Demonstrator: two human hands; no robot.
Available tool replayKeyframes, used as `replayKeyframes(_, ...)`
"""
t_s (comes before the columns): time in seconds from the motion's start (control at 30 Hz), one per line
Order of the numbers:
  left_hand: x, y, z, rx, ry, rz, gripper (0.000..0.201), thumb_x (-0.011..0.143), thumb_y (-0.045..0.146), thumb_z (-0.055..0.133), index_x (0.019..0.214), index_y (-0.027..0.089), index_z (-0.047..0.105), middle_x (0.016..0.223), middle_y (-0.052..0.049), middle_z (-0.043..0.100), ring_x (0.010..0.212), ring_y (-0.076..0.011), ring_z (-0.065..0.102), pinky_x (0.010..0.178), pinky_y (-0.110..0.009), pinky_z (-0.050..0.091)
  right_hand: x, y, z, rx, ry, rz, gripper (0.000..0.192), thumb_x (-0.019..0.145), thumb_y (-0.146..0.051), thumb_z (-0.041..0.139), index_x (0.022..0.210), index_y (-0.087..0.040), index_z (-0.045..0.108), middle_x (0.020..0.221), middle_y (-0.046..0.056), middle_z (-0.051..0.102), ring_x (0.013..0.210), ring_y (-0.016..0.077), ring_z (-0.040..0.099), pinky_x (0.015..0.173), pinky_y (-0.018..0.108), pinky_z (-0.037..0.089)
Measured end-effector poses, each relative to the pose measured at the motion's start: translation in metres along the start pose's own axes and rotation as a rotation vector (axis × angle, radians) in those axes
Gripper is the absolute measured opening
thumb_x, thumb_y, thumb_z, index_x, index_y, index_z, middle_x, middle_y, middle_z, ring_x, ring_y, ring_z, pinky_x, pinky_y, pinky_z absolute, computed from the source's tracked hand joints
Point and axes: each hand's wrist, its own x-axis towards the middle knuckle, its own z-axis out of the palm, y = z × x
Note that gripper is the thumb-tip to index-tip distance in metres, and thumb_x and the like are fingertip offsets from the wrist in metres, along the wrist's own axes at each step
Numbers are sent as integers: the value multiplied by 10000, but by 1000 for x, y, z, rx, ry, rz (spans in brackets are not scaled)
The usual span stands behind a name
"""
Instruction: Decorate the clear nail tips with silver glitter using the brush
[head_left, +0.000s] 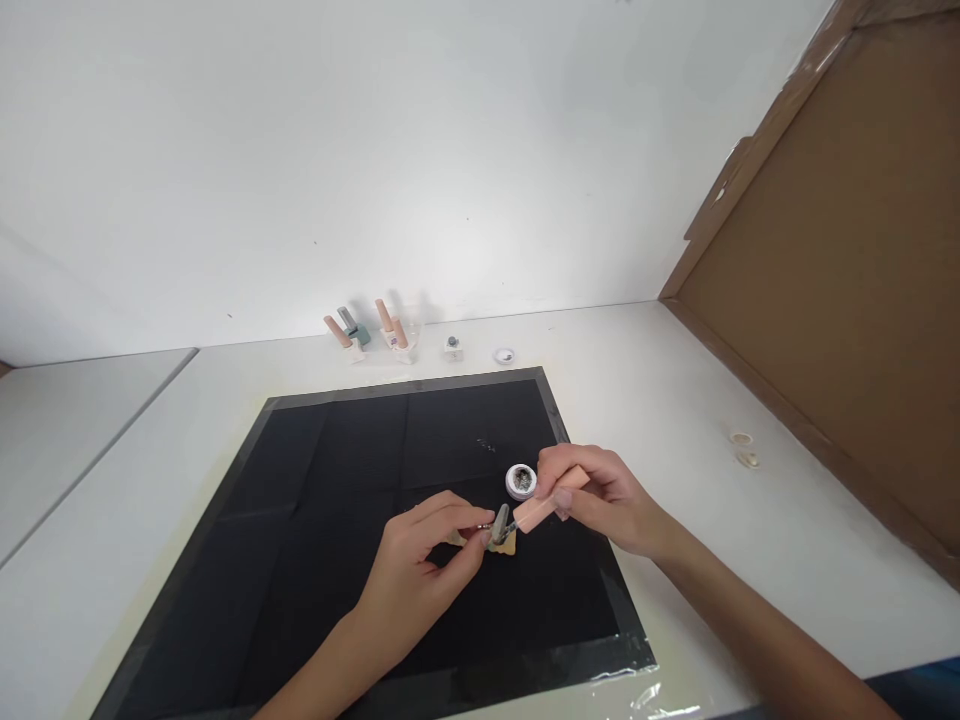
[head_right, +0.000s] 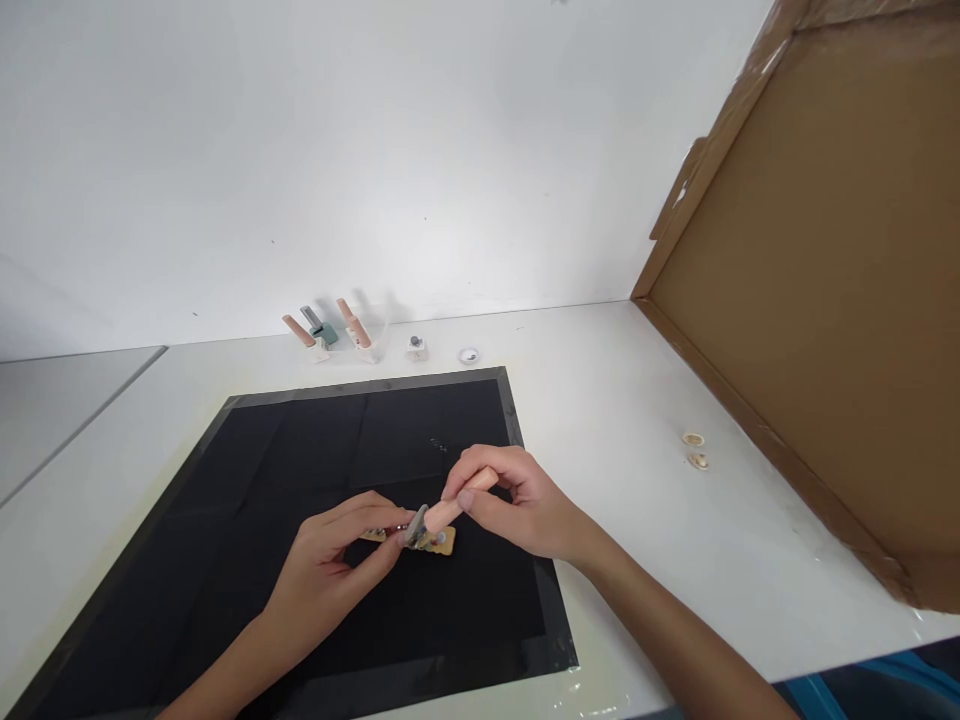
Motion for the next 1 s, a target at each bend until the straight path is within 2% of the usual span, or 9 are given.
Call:
replayKeyframes(0.17,-1,-1,0,13,4,13,157,766,32,588,826,103,714,674,-73,677,575,-131,636,505,-200,512,-1,5,-4,19,92,37,200,903,-356,528,830,-201,632,666,-9,508,541,104,425,517,241,352)
replayKeyframes(0.27,-1,-2,1,14,14,17,160,764,32,591,834,106,715,677,-70,676,576,-131,638,496,-195,511,-1,4,-2,76,40,-11,175,907,-318,528,834,-199,634,657,-15,504,540,98,428,514,233,345)
replayKeyframes(0.4,-1,-2,1,31,14,28,175,757,19,591,835,116,714,679,-62,677,574,-128,639,485,-190,509,-1,1,1,21,-28,-18,145,908,-250,517,848,-192,635,661,-7,528,569,106,443,533,237,341)
replayKeyframes(0.6,-4,-4,1,61,16,81,149,782,35,587,842,114,699,699,-62,674,581,-122,633,514,-202,508,-1,4,-2,13,120,59,148,905,-292,526,846,-212,635,684,-21,512,555,94,428,525,222,345)
replayKeyframes(0.83,-5,-6,2,162,29,157,146,790,31,594,861,120,685,715,-52,667,598,-118,628,528,-206,497,0,1,0,-9,-32,5,143,903,-244,515,841,-196,634,662,-11,545,556,99,442,528,229,345)
replayKeyframes(1.0,-7,-8,3,231,23,204,151,810,42,581,892,131,671,733,-53,667,623,-130,631,545,-226,506,0,4,-1,-40,112,97,143,902,-263,518,831,-199,625,632,-20,536,546,100,445,520,223,355)
